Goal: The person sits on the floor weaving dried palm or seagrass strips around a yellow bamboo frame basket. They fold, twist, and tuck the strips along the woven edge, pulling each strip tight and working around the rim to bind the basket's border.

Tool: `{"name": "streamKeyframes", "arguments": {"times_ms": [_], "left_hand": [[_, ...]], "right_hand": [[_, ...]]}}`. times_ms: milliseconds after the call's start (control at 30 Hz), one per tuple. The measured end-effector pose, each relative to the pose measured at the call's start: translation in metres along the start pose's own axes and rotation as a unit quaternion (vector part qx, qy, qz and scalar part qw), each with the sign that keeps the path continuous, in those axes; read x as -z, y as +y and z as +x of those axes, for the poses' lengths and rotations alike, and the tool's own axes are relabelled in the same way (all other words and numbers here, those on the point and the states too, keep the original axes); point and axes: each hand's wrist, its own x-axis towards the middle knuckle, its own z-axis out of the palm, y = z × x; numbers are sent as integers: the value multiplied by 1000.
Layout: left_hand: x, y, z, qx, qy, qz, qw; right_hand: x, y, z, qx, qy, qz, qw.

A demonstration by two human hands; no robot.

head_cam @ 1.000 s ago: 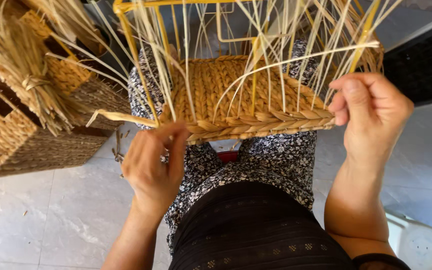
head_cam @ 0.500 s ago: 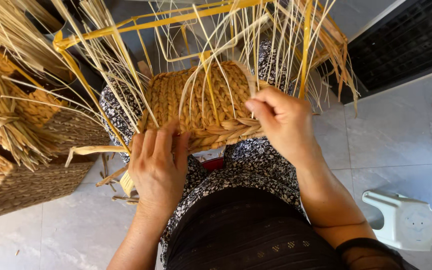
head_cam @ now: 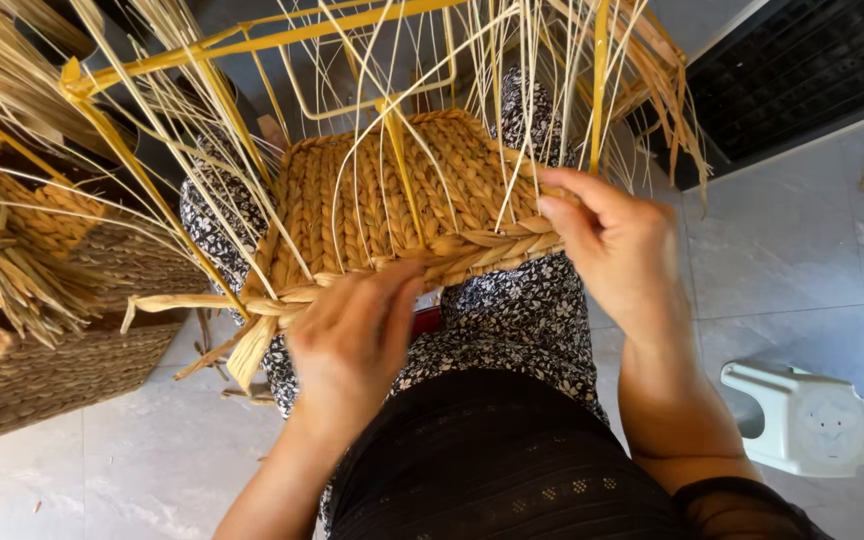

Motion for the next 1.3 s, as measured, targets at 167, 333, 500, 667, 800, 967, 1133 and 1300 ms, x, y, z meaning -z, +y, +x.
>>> {"name": "streamKeyframes", "arguments": {"times_ms": [167,333,500,667,800,967,1133,1300], "left_hand": [[-22,15,17,6,-26,77,997],[-35,20,30,32,-94,173,980],[-50,14,33,27,-77,126,989],[-60,13,27,31,-61,95,993],[-63,12,28,36,-56,68,995],[-51,12,24,42,-34,28,998],[-43,17,17,-24,-51,-13,998],[-55,25,12,-58,-58,86,993]], "right_hand": [[-14,1,5,51,36,0,998],[-12,14,-1,-21,46,100,994],[-1,20,-8,-22,73,135,988],[-8,21,-7,30,53,-2,998],[-17,29,-6,40,103,2,994],[-16,33,-12,-16,97,134,986],[-10,20,-13,-30,133,195,971],[-16,-3,-13,115,57,90,988]]}}
